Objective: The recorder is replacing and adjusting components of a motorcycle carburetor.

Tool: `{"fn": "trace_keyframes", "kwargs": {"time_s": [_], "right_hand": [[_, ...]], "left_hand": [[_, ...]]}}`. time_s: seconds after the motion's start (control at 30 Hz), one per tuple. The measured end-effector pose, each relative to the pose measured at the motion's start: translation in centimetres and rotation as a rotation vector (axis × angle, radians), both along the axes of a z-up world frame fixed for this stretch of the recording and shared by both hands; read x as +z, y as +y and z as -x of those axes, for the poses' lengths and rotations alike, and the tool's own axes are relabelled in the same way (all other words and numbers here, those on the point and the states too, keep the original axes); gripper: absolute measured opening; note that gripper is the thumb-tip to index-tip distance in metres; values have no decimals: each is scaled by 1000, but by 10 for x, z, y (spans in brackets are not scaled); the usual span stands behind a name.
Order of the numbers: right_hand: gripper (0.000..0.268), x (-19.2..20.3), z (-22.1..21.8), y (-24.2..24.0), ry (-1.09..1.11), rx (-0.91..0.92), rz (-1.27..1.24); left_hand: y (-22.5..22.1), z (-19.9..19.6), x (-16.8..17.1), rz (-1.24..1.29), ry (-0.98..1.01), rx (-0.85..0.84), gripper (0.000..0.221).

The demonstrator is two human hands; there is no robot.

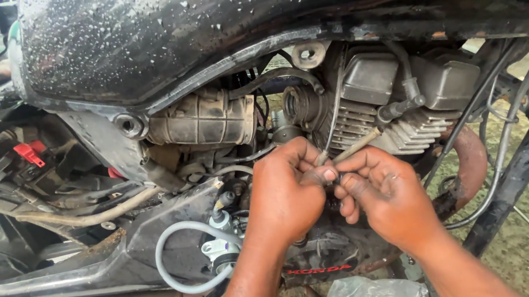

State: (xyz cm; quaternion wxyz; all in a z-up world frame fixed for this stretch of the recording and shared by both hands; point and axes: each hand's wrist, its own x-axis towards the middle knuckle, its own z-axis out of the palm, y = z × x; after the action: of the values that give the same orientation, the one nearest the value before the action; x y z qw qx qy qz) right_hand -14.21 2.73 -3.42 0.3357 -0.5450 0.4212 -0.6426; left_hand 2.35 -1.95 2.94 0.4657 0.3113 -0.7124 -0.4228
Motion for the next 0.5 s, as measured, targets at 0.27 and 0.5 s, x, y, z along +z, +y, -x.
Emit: {"fn": "trace_keyframes", "kwargs": {"time_s": [0.27, 0.5], "right_hand": [[19, 16, -1, 9, 126, -32, 14], [24, 44, -10, 20, 438, -182, 22]], "left_hand": [[8, -8, 12, 46, -61, 108, 3], [7, -6, 9, -114, 111, 32, 5]]}}
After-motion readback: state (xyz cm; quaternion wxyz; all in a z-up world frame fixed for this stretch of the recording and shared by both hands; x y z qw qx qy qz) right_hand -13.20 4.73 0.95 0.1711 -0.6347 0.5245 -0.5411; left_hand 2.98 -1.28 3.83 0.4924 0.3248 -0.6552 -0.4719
